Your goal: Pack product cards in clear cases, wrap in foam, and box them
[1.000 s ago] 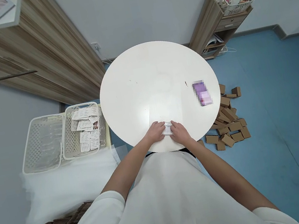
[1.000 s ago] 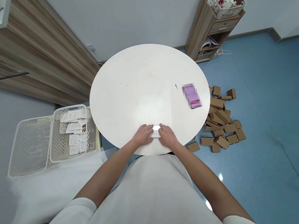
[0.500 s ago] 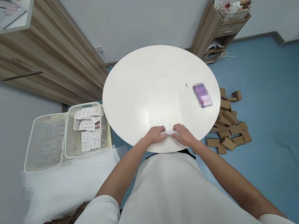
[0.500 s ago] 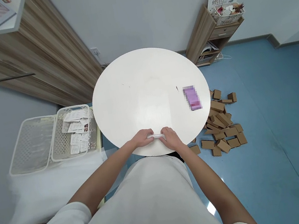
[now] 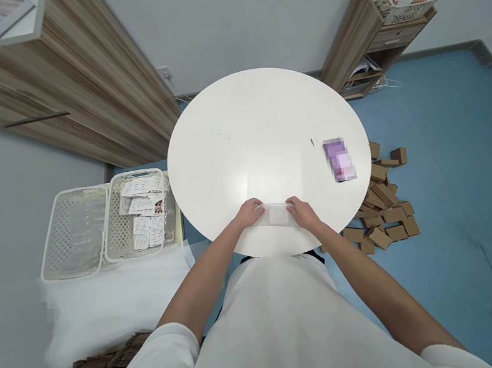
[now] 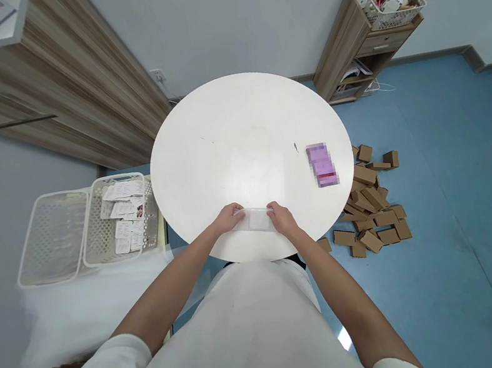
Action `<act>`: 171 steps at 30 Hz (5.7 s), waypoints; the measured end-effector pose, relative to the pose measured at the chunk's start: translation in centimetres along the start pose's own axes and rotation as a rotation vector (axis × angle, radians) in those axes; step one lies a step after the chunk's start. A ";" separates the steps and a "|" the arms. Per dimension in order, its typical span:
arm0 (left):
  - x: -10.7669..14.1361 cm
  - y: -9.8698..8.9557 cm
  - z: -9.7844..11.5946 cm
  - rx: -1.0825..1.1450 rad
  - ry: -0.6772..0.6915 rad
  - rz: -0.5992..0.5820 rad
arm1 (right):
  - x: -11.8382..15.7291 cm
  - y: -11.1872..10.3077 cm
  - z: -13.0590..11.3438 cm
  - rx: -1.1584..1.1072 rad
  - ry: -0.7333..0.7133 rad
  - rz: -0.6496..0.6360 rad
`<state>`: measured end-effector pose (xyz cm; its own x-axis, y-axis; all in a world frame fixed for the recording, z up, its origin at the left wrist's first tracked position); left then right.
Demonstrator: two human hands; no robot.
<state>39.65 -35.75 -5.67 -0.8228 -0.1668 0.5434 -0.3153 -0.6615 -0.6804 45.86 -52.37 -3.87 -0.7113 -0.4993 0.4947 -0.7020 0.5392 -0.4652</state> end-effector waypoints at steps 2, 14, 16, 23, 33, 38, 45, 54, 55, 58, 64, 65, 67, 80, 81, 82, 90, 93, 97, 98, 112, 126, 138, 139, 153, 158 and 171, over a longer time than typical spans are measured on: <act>-0.4 -0.1 -0.7 -0.007 -0.055 0.002 | -0.3 -0.1 0.3 -0.018 -0.006 0.009; 2.5 -3.0 5.2 -0.594 0.322 0.332 | 1.7 -3.7 -1.4 0.236 -0.327 0.351; 3.3 -1.4 7.3 -0.616 0.543 0.277 | 2.3 -2.2 -2.8 0.265 -0.445 0.246; 3.0 1.6 7.3 -0.561 0.538 0.110 | 2.5 3.0 -1.7 0.260 -0.419 -0.078; 6.8 2.4 6.9 -0.537 0.580 0.071 | 5.8 4.1 -2.0 0.152 -0.319 -0.155; 8.7 3.1 5.7 -0.466 0.546 0.053 | 7.0 4.8 -1.8 0.094 -0.192 -0.271; 9.3 1.8 5.0 -0.405 0.479 0.122 | 6.5 3.7 -2.0 -0.022 -0.149 -0.254; 7.2 -0.5 1.1 -0.171 0.283 0.089 | 3.8 1.3 -0.7 -0.312 -0.050 -0.124; 6.8 -0.6 0.5 -0.119 0.255 0.093 | 3.4 1.1 -0.6 -0.318 -0.052 -0.103; 5.8 -1.0 -1.4 -0.038 0.142 0.120 | 2.2 0.5 0.1 -0.332 -0.047 -0.033; 4.3 -0.5 -4.5 -0.050 -0.078 0.144 | 0.8 -1.0 2.9 -0.246 0.045 0.150; 4.3 -0.4 -4.8 -0.050 -0.102 0.146 | 0.8 -1.2 3.4 -0.237 0.060 0.168; 4.4 -0.2 -5.3 -0.048 -0.145 0.146 | 1.1 -1.4 4.1 -0.241 0.078 0.185; 5.9 1.0 4.5 -0.447 0.430 0.235 | 3.4 3.6 -2.5 0.382 -0.431 -0.037; 5.7 1.5 4.5 -0.464 0.421 0.210 | 3.2 4.1 -2.5 0.400 -0.429 -0.052; 5.6 1.7 4.5 -0.474 0.404 0.197 | 3.2 4.4 -2.5 0.413 -0.426 -0.057; 7.0 2.7 4.6 -0.524 0.454 0.197 | 4.5 5.1 -2.2 0.462 -0.430 -0.068; 8.0 3.3 4.5 -0.539 0.488 0.191 | 5.5 5.6 -1.8 0.461 -0.439 -0.070; 8.7 3.6 4.4 -0.549 0.489 0.192 | 6.0 5.9 -1.5 0.444 -0.425 -0.079; 8.7 3.6 4.4 -0.553 0.488 0.192 | 5.9 5.8 -1.5 0.441 -0.417 -0.081; 9.0 3.5 5.1 -0.714 0.520 0.263 | 6.9 3.6 -0.2 0.232 -0.267 0.158; 8.9 3.9 4.7 -0.689 0.501 0.275 | 6.2 2.1 4.5 -0.583 0.266 0.127; 9.1 3.7 4.6 -0.652 0.489 0.264 | 8.7 2.8 7.1 -0.775 0.371 0.447; 9.1 3.7 4.6 -0.640 0.487 0.266 | 8.7 2.9 7.4 -0.777 0.402 0.444; 9.0 3.8 4.6 -0.592 0.420 0.299 | 6.1 2.1 3.5 -0.359 0.115 0.248; 7.5 2.8 5.0 -0.568 0.371 0.334 | 5.2 0.4 4.3 -0.454 0.144 0.350; 7.3 4.8 8.0 -0.611 0.541 0.206 | 3.4 1.0 3.0 -0.849 0.179 0.231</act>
<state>35.95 -46.03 -1.03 -0.9560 0.2354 0.1749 -0.2067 -0.1178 -0.9713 42.63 -55.55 -4.86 -0.7659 -0.2411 0.5961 -0.2292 0.9685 0.0973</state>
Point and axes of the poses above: each hand's wrist, its own x-axis away from the middle knuckle, its own y-axis out of the palm, z = x × y, the point moved 10 cm from there along -x, towards the middle knuckle, and after that the axes turned 14 degrees about -x, right-handed, at the moved point
